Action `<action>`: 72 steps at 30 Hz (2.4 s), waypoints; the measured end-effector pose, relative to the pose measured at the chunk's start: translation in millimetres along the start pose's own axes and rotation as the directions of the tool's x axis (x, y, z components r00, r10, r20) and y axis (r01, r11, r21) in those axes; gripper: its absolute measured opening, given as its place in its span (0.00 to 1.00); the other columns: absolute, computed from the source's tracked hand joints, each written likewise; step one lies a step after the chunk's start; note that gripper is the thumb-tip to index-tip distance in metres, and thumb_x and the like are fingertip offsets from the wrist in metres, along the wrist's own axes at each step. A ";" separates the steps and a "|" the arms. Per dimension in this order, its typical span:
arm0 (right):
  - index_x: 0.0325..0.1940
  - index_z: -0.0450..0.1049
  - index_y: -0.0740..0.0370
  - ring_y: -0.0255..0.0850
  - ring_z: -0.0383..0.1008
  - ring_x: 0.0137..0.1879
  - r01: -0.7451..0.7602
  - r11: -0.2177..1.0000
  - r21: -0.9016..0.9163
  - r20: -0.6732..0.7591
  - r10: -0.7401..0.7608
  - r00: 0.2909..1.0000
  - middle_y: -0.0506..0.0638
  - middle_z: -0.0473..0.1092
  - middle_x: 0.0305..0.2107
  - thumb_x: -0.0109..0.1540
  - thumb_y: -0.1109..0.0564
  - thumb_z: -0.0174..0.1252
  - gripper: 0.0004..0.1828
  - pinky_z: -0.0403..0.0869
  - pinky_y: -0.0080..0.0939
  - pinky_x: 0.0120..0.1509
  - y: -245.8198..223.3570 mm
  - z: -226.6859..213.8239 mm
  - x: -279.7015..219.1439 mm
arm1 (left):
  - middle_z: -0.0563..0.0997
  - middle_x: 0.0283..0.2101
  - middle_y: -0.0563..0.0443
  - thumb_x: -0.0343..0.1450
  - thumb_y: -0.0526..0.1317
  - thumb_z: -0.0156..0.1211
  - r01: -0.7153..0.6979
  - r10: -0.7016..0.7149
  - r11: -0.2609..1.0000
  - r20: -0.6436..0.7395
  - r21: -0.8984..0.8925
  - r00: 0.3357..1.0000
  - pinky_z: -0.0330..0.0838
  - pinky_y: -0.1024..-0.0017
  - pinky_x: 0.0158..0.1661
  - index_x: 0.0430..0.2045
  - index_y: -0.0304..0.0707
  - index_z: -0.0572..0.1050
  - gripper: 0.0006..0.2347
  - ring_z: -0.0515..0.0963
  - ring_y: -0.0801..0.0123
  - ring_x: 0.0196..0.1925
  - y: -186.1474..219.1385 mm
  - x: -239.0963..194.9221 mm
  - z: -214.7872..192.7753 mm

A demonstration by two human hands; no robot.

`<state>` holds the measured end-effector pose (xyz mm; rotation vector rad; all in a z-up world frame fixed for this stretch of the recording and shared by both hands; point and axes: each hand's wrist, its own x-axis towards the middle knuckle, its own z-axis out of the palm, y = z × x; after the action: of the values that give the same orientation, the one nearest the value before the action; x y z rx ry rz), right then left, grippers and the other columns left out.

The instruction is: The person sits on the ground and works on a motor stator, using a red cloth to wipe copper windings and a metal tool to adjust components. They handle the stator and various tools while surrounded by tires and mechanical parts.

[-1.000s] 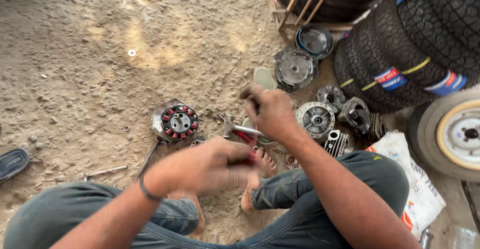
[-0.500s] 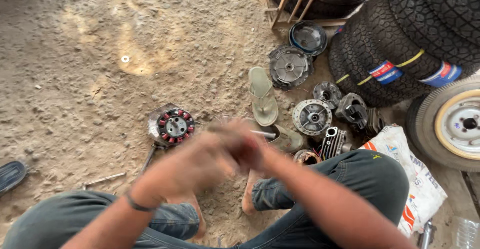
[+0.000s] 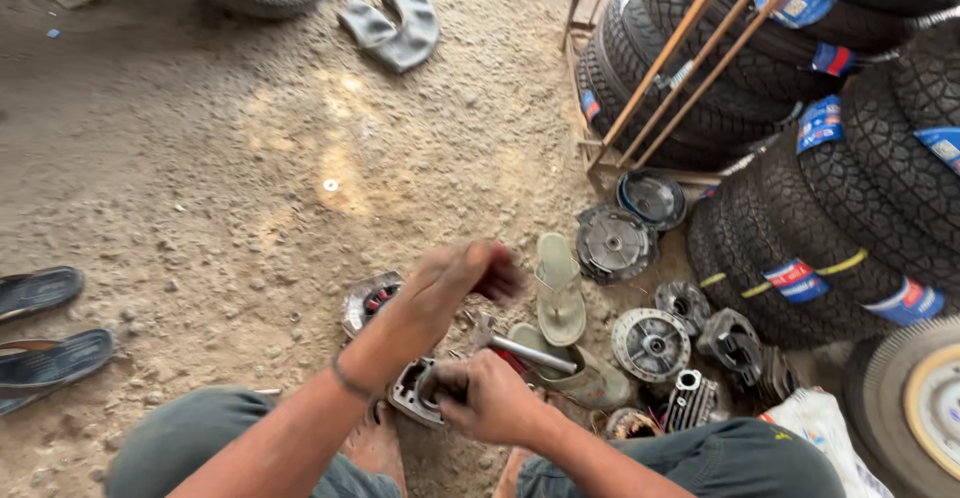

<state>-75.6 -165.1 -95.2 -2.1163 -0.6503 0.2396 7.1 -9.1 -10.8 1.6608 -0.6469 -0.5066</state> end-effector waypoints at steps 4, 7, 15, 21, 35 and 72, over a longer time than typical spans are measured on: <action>0.39 0.82 0.56 0.38 0.78 0.30 -0.409 0.901 -0.146 -0.208 0.376 0.903 0.52 0.79 0.27 0.59 0.57 0.60 0.07 0.77 0.38 0.34 20.0 -46.4 7.3 | 0.82 0.37 0.37 0.77 0.61 0.56 0.262 -0.445 0.601 0.043 0.755 0.895 0.75 0.67 0.45 0.35 0.27 0.82 0.27 0.85 0.58 0.41 3.0 -2.6 5.2; 0.40 0.81 0.58 0.37 0.79 0.29 -0.327 0.943 -0.066 -0.436 0.267 0.859 0.52 0.79 0.26 0.58 0.58 0.60 0.08 0.78 0.37 0.34 33.2 -50.4 9.4 | 0.84 0.37 0.47 0.74 0.51 0.55 0.224 -0.212 0.974 0.453 0.028 0.866 0.80 0.70 0.40 0.46 0.36 0.78 0.18 0.83 0.68 0.38 -12.1 -17.2 20.6; 0.55 0.81 0.43 0.49 0.78 0.36 -0.409 0.809 -0.423 -0.009 0.447 0.894 0.56 0.79 0.33 0.60 0.58 0.60 0.20 0.75 0.48 0.41 8.5 -9.9 4.8 | 0.82 0.27 0.33 0.75 0.54 0.57 0.309 -0.279 0.892 -0.135 0.330 0.951 0.77 0.63 0.35 0.33 0.23 0.80 0.23 0.81 0.56 0.28 -27.0 1.2 -4.3; 0.45 0.79 0.50 0.44 0.81 0.31 -0.494 0.809 -0.320 -0.361 0.378 0.853 0.51 0.80 0.28 0.63 0.55 0.58 0.08 0.77 0.45 0.40 30.4 -57.3 2.7 | 0.83 0.38 0.37 0.79 0.55 0.32 -0.420 0.322 0.889 0.401 0.183 0.858 0.77 0.62 0.44 0.35 0.32 0.77 0.26 0.83 0.51 0.42 -23.0 -18.8 26.3; 0.45 0.81 0.51 0.43 0.79 0.29 -0.390 0.891 -0.233 -0.450 0.257 0.856 0.54 0.79 0.27 0.61 0.60 0.60 0.10 0.78 0.46 0.37 26.8 -42.8 5.5 | 0.83 0.42 0.42 0.76 0.50 0.59 -0.294 0.337 0.941 0.392 -0.167 0.856 0.78 0.63 0.49 0.45 0.27 0.77 0.19 0.83 0.61 0.46 34.0 -29.4 10.1; 0.37 0.79 0.57 0.39 0.78 0.32 0.013 0.785 -0.620 -0.390 -0.322 0.863 0.49 0.76 0.28 0.60 0.62 0.65 0.03 0.77 0.39 0.36 2.6 -88.0 7.0 | 0.83 0.33 0.30 0.81 0.52 0.52 0.236 -0.424 0.736 0.159 0.635 0.892 0.74 0.64 0.39 0.36 0.29 0.82 0.21 0.81 0.52 0.33 11.1 -11.8 7.9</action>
<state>-33.8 -224.4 -44.7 -2.5519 -0.6662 -0.6798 -8.4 -8.5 -1.6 2.3653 -0.7812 -0.8914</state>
